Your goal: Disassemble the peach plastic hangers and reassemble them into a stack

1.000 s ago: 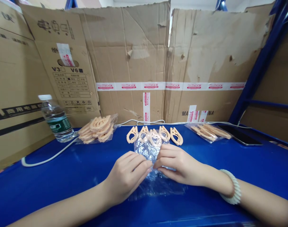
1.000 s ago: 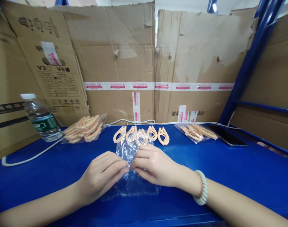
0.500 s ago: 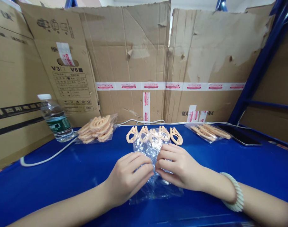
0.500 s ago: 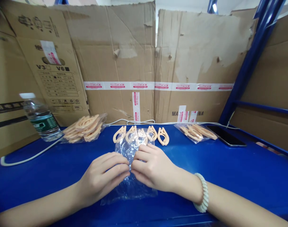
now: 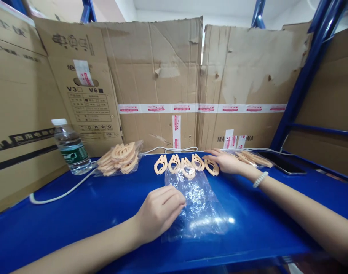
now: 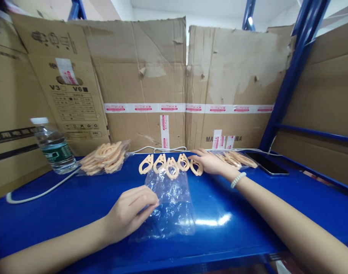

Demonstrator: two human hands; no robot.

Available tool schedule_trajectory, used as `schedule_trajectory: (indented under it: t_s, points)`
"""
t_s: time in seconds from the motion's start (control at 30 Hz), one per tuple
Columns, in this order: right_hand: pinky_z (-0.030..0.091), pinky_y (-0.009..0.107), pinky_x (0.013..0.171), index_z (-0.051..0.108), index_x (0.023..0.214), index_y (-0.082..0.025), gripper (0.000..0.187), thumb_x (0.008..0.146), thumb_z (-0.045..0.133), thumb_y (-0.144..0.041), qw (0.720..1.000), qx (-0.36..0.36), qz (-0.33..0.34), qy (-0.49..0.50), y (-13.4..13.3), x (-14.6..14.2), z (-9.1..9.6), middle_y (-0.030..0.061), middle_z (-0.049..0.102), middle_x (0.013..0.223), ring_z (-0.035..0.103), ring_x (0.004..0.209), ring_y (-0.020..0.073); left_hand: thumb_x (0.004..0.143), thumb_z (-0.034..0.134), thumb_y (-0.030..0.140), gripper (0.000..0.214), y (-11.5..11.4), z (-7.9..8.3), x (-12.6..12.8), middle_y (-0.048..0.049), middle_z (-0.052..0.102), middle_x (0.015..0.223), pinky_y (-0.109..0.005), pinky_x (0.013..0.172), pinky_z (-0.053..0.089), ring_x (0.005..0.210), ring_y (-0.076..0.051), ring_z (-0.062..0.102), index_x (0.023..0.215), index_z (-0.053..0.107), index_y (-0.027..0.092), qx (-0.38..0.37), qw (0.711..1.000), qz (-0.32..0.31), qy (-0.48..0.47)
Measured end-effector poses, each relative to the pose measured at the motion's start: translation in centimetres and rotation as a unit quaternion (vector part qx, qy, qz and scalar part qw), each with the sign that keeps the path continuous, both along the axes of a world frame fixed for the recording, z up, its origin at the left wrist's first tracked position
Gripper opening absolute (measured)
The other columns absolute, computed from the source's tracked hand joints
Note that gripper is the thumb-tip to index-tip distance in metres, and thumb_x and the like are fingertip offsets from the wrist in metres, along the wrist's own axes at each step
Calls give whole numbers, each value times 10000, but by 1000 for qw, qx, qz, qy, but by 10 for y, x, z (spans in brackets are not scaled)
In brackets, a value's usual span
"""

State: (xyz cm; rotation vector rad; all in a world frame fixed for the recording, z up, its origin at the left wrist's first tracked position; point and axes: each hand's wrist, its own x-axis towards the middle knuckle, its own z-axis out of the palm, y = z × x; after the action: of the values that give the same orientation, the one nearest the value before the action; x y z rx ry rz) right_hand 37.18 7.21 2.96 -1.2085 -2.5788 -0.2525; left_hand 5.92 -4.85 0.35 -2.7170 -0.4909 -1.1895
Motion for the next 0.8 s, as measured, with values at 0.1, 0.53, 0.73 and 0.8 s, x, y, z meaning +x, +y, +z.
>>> schedule_trajectory:
  t_s: [0.1,0.53,0.73,0.8]
  points:
    - [432,526,968,590,1285,-194,659,692,479,71,998,-34,-38,-49,0,10,-1,156,404,1481,374,1340,375,903,477,39,161,-2,2,-1,-49,664,792,-272,629,488,704,-161,590,932,585,155,27,999,-13,30]
    - [513,362,827,674,1097,-165,320,790,587,-194,988,-146,-30,-32,-99,35,25,105,679,1036,645,934,251,933,393,90,240,-15,7,1,-15,624,719,-223,474,375,580,-127,530,838,590,188,155,984,-20,83]
    - [511,368,770,681,950,-210,240,971,487,-350,990,13,15,143,-140,35,27,83,661,949,631,883,229,939,449,82,236,-18,9,4,-17,644,705,-229,482,398,615,-137,577,815,632,166,175,977,-5,123]
    - [510,341,729,657,916,-225,163,959,524,-309,979,92,13,183,-156,26,36,65,668,912,637,845,215,941,461,83,212,-18,9,5,-26,657,709,-236,503,423,638,-150,601,862,646,152,183,973,-11,137]
